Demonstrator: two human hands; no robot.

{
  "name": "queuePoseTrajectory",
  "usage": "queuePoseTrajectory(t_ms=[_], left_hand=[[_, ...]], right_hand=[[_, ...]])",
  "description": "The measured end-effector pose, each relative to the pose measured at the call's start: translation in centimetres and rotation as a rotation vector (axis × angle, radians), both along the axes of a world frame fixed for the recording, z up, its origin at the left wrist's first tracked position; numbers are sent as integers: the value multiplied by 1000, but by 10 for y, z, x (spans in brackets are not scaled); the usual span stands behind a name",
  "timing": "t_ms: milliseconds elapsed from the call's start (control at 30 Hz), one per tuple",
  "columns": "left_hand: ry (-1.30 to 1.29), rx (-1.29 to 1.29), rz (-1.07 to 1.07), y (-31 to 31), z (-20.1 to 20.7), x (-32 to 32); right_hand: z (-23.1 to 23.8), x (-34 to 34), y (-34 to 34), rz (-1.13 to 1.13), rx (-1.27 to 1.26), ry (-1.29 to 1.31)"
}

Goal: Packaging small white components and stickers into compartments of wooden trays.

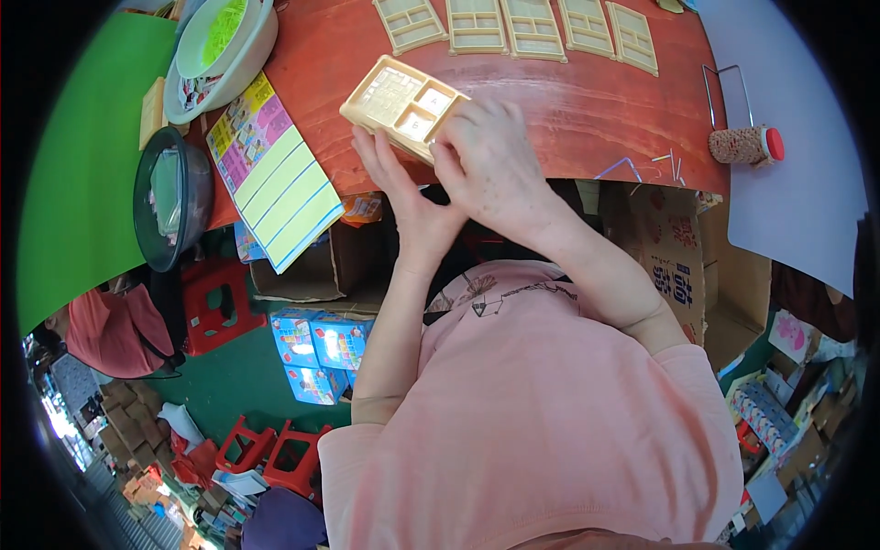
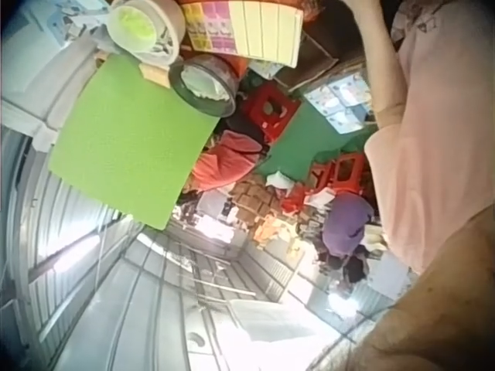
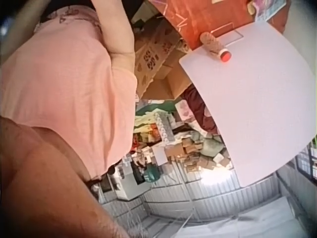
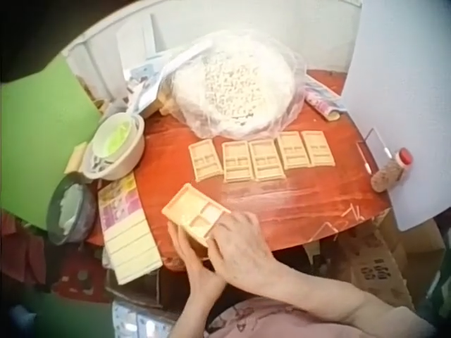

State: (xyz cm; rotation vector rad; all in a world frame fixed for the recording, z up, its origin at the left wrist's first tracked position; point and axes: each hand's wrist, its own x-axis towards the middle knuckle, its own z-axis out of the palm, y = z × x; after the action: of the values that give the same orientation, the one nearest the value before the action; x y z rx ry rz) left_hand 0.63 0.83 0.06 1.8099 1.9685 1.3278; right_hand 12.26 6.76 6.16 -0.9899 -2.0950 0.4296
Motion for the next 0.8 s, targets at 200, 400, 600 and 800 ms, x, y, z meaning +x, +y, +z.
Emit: queuePoseTrajectory(t_ms=[200, 400, 600, 800], left_hand=[[-101, 47, -4, 12, -19, -1], [-307, 18, 2, 13, -22, 2], [218, 351, -27, 2, 14, 8], [-304, 173, -205, 13, 50, 59]], right_hand=[[0, -6, -2, -2, 57, -72], [12, 8, 4, 35, 8, 112], [23, 56, 12, -44, -315, 232], [15, 89, 8, -118, -474, 417]])
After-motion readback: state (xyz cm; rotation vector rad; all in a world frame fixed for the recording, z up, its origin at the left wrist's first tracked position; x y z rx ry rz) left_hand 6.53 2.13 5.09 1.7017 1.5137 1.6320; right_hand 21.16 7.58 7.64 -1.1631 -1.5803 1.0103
